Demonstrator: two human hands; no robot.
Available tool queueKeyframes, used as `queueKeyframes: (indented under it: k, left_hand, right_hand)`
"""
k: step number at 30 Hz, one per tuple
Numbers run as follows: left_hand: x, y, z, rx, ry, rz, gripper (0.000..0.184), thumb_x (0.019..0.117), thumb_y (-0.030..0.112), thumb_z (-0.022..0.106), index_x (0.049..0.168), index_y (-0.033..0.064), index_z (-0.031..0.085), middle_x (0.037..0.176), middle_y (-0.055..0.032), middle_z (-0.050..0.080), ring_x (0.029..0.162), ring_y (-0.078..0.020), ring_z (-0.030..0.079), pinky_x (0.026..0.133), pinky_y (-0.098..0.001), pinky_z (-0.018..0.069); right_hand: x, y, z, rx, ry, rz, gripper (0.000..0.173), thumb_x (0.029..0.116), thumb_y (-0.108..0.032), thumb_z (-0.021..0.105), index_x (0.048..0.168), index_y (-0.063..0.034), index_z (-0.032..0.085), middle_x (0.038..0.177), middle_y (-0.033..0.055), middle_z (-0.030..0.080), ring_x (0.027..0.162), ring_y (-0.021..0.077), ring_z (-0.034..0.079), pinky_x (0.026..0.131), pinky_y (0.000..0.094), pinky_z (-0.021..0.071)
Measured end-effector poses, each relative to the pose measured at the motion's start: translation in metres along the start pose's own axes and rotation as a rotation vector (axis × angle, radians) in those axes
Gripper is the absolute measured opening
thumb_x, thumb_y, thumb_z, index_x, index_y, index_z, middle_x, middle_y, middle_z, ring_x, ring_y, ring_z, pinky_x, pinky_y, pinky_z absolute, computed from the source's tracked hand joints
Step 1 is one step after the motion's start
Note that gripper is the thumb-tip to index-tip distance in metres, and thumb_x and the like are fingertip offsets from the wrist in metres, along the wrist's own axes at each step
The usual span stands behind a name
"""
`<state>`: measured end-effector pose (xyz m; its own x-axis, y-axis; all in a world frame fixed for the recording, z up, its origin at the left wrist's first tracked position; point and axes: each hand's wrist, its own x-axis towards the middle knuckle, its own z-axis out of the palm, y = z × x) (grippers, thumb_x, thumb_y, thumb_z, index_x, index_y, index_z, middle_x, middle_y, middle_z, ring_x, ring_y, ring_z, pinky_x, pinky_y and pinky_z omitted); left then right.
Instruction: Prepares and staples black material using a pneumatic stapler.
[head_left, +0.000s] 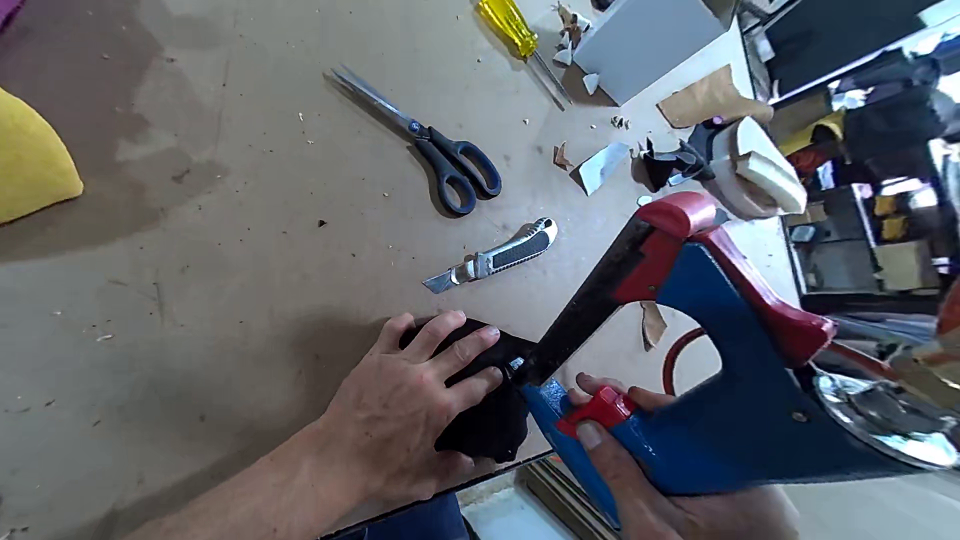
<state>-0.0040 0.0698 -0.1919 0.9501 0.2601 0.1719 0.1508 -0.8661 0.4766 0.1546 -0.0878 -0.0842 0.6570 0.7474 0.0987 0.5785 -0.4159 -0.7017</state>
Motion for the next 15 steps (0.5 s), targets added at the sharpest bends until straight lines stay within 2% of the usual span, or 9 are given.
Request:
queueKeyframes:
  k: [5, 8, 10, 12, 15]
  left_hand:
    - [0.003, -0.004, -0.003, -0.016, -0.03, 0.025, 0.077, 0.0765, 0.079, 0.059, 0.143, 0.0417, 0.056, 0.163, 0.0098, 0.04, 0.152, -0.0262, 0.032, 0.11, -0.0607, 0.0301]
    - [0.002, -0.009, -0.005, 0.021, -0.02, 0.057, 0.087, 0.0735, 0.081, 0.059, 0.146, 0.0328, 0.052, 0.161, 0.0106, 0.042, 0.15, -0.0245, 0.034, 0.109, -0.0584, 0.0318]
    - [0.001, -0.008, -0.003, 0.07, -0.021, 0.065, 0.092, 0.0756, 0.084, 0.053, 0.15, 0.0301, 0.049, 0.162, 0.0115, 0.042, 0.151, -0.0239, 0.033, 0.109, -0.0573, 0.0319]
    - [0.002, -0.006, -0.001, 0.093, -0.011, 0.065, 0.09, 0.0793, 0.086, 0.046, 0.151, 0.0308, 0.05, 0.162, 0.0104, 0.042, 0.15, -0.0259, 0.035, 0.109, -0.0595, 0.0329]
    - [0.002, -0.006, 0.0, 0.072, 0.011, 0.052, 0.084, 0.0811, 0.084, 0.046, 0.148, 0.0337, 0.053, 0.16, 0.0079, 0.044, 0.149, -0.028, 0.037, 0.107, -0.0602, 0.0341]
  right_hand:
    - [0.006, 0.007, 0.001, 0.042, 0.004, -0.036, 0.041, 0.0854, -0.012, 0.077, 0.114, 0.0065, 0.054, 0.102, 0.0129, 0.076, 0.094, 0.023, 0.077, 0.083, 0.039, 0.0673]
    - [0.007, 0.007, 0.003, 0.116, -0.007, -0.038, 0.036, 0.0857, -0.006, 0.075, 0.113, 0.0053, 0.055, 0.104, 0.0121, 0.077, 0.096, 0.0227, 0.077, 0.085, 0.0377, 0.0667]
    - [0.007, 0.006, -0.001, 0.128, -0.012, -0.016, 0.036, 0.086, -0.005, 0.075, 0.113, 0.005, 0.054, 0.104, 0.0121, 0.077, 0.096, 0.0229, 0.077, 0.085, 0.0379, 0.0668]
    - [0.007, 0.003, -0.006, 0.12, -0.008, 0.0, 0.035, 0.0859, -0.004, 0.074, 0.114, 0.0047, 0.054, 0.105, 0.0108, 0.077, 0.097, 0.0212, 0.077, 0.085, 0.037, 0.0665]
    - [0.007, -0.004, -0.005, 0.2, -0.009, 0.033, 0.035, 0.087, 0.003, 0.071, 0.117, 0.0008, 0.053, 0.109, 0.0073, 0.077, 0.1, 0.0199, 0.076, 0.089, 0.037, 0.0657]
